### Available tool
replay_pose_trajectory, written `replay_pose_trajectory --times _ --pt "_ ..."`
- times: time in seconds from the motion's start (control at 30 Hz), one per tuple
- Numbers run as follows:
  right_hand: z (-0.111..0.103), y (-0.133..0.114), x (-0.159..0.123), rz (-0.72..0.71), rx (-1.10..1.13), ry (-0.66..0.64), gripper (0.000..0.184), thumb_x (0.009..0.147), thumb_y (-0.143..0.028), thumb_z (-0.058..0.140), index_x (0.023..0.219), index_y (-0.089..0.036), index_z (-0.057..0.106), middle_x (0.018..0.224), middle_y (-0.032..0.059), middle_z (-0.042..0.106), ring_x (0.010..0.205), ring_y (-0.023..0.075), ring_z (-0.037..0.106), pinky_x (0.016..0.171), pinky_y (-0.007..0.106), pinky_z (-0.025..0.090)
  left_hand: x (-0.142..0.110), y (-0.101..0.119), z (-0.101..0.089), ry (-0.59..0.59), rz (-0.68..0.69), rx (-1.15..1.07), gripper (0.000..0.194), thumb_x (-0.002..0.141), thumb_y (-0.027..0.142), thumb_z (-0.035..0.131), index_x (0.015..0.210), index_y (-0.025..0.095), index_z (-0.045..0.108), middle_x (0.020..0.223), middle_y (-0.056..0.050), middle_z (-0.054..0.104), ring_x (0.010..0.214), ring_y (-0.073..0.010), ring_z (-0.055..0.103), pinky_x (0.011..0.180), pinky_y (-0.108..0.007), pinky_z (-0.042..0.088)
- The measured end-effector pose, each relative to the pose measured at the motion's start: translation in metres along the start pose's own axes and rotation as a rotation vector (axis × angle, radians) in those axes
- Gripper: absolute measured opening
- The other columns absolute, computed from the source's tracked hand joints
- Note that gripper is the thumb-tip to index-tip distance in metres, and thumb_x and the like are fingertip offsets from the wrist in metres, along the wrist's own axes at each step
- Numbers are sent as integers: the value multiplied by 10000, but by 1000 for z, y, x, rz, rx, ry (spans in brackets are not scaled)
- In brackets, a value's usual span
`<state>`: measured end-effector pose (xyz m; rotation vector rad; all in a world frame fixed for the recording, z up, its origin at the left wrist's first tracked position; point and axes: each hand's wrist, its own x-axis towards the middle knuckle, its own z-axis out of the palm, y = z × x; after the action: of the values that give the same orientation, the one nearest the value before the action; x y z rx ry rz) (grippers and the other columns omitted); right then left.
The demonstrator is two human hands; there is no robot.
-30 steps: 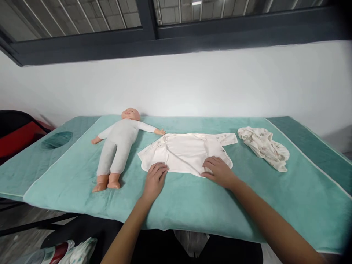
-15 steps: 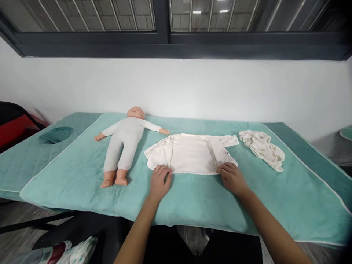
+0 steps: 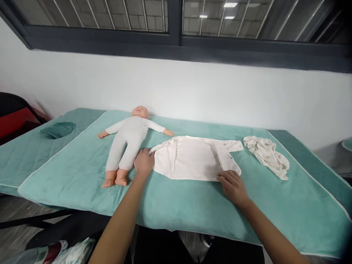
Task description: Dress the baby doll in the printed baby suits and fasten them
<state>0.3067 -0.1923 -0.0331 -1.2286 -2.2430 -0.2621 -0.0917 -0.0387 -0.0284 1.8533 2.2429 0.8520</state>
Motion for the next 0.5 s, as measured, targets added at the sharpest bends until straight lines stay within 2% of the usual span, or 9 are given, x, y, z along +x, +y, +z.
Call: replay_pose_trajectory --times 0.13,0.23,0.3,0.37,0.43,0.5 --pt "12 -28 32 -4 77 -76 340 934 -105 429 1124 -258 665 1289 68 653 1200 240 579 1078 496 415 12 -2 6 92 46 -149 279 910 370 494 1046 196 664 1041 -115 700 982 -282 642 873 -400 495" --pt "31 -44 78 127 139 -192 368 995 -239 391 1305 -216 589 1442 89 540 1354 243 462 1152 465 357 26 -5 10 196 21 -241 291 923 314 465 1125 173 621 1083 -111 689 1020 -261 630 912 -393 491" --pt "51 -50 114 207 167 -273 466 1014 -361 375 1406 -147 506 1526 133 435 1417 259 386 1162 435 345 34 -7 12 230 -27 -250 287 919 283 473 1154 173 597 1116 -114 677 1047 -262 622 923 -403 488" --pt "74 -52 145 271 167 -339 580 1014 -451 353 1469 -99 424 1578 165 340 1466 287 306 1177 456 304 38 -8 13 235 -48 -239 282 915 267 483 1162 176 587 1129 -120 668 1066 -270 617 930 -420 485" --pt "98 -55 165 308 141 -372 650 1008 -501 340 1503 -82 367 1603 178 275 1494 306 239 1193 491 247 38 -7 13 237 -31 -221 272 921 265 477 1153 176 587 1125 -124 665 1069 -278 615 937 -433 483" --pt "115 -57 173 301 103 -380 673 1003 -525 335 1514 -89 352 1615 173 240 1508 312 196 1205 510 189 35 -5 14 266 27 -209 266 932 262 457 1145 171 587 1138 -132 657 1102 -278 601 969 -437 470"
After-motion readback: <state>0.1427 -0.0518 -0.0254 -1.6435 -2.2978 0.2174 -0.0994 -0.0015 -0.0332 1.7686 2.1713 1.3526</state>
